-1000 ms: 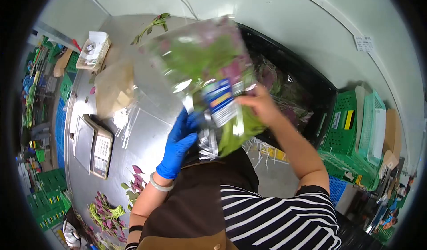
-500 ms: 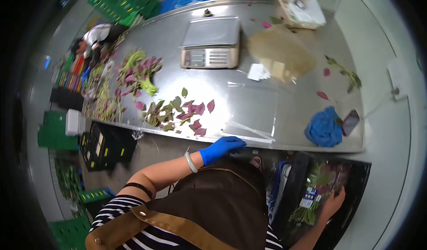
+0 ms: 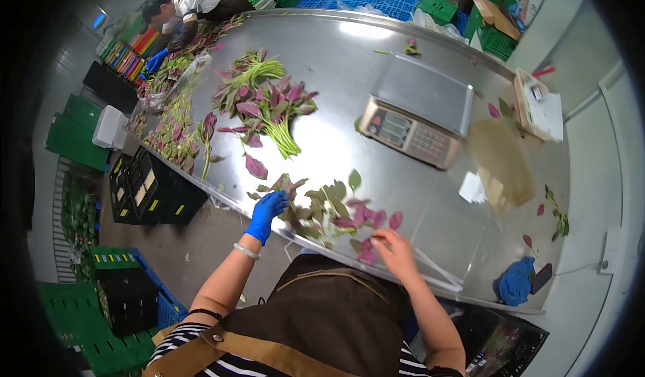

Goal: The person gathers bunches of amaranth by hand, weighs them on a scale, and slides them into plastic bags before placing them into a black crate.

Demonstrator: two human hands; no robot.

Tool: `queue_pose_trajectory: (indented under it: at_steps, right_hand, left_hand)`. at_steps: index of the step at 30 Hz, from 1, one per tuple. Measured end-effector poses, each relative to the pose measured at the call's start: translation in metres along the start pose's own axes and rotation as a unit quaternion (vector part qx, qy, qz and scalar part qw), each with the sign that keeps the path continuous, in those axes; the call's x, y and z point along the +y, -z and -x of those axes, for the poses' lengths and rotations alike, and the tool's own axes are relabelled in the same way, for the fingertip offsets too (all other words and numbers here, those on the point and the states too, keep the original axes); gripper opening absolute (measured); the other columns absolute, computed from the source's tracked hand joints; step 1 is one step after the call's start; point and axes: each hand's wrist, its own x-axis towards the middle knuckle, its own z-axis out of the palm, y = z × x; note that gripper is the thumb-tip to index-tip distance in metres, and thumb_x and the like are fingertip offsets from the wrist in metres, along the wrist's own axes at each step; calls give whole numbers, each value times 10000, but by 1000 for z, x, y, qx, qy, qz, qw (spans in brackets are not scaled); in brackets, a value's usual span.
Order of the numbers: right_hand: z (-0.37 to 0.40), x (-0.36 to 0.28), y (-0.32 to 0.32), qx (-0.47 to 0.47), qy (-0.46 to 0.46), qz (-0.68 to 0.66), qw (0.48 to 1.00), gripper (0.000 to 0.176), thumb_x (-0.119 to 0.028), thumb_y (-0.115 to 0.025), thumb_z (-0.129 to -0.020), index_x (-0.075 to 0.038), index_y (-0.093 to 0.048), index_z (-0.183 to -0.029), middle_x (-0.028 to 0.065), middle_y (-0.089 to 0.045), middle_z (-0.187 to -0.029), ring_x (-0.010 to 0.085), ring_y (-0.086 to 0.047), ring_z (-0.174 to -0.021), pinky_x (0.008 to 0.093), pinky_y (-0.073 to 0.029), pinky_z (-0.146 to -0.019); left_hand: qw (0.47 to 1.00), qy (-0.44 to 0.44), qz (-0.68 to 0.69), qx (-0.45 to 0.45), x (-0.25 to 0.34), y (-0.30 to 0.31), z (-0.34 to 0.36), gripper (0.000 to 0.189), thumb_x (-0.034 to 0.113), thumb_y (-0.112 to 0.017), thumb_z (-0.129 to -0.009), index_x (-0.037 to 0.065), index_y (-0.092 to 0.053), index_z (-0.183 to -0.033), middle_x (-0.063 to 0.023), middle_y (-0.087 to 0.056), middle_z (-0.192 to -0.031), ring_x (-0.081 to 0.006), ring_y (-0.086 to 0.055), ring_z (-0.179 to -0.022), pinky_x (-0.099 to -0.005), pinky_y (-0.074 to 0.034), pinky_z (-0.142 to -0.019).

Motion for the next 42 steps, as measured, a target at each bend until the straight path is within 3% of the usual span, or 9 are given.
queue_pose_trajectory:
  at_steps: [4,18,24,27,30,34,36,39,42]
  right_hand:
    - [-136,-10,-97,-20,-49,-146,988,221,-149,-571,-915,15,-592,-1063,88,-657,-1019,128,-613,-949,267,-470,-838]
    - [-387,-59,-257,53,52,142,987,98,-86,-666,-799,-25,-617,-858,92,-629,-833,233,-618,-742,326,-484,-686]
    - [-329,-42,-209,-130,-113,-250,953,129,-140,-658,-854,-20,-621,-889,32,-655,-871,84,-594,-801,268,-472,-697]
    - [-313,-67,-179,-311,-214,-101,920,185,-169,-670,-846,-15,-636,-944,51,-668,-871,92,-606,-807,280,-475,-705]
    - [-309,-56,-158,-564,-70,34,822,234,-190,-671,-840,-7,-640,-983,84,-682,-870,136,-626,-812,305,-479,-715]
    - [-327,-43,-164,-152,-189,24,970,294,-191,-683,-812,-5,-633,-1033,112,-686,-906,220,-646,-800,335,-489,-734]
    - [-355,-28,-185,-9,-47,51,998,341,-163,-697,-796,-4,-606,-1084,106,-676,-955,180,-634,-873,325,-484,-784]
    - [-385,12,-224,-150,-209,-95,962,413,-138,-705,-786,-9,-562,-1151,101,-654,-1024,161,-600,-948,317,-464,-845]
    - [-383,-45,-234,-203,-148,-129,959,449,-134,-709,-786,-5,-535,-1179,100,-638,-1053,160,-587,-955,313,-453,-862]
  left_hand:
    - [998,-20,48,22,30,44,-82,399,225,-480,-960,13,-449,-1296,-111,-574,-1211,-203,-586,-1047,-314,-442,-918]
    - [989,86,115,-47,46,54,-203,373,265,-479,-960,19,-522,-1237,-95,-616,-1141,-199,-594,-1012,-309,-457,-913]
    - [969,134,188,-85,62,32,-205,296,215,-508,-942,42,-571,-1174,-49,-629,-1094,-160,-599,-979,-284,-470,-862]
    - [976,119,164,-83,55,24,-205,251,100,-531,-900,27,-594,-1131,-33,-642,-1054,-129,-599,-951,-261,-468,-859]
    - [978,159,121,-56,60,24,-209,267,87,-525,-893,21,-584,-1145,-42,-638,-1061,-137,-599,-959,-260,-463,-864]
    - [969,100,218,-63,60,32,-210,300,133,-578,-883,4,-576,-1154,-57,-633,-1066,-139,-593,-980,-272,-456,-866]
    - [954,89,281,-62,66,29,-215,325,167,-618,-874,3,-578,-1152,-56,-627,-1078,-134,-582,-998,-272,-450,-871]
    - [957,112,265,-35,65,17,-228,350,169,-661,-849,3,-584,-1147,-59,-635,-1049,-134,-596,-943,-271,-467,-830]
    - [975,101,192,-39,89,22,-221,338,151,-672,-842,2,-594,-1135,-61,-644,-1020,-132,-606,-885,-264,-481,-787]
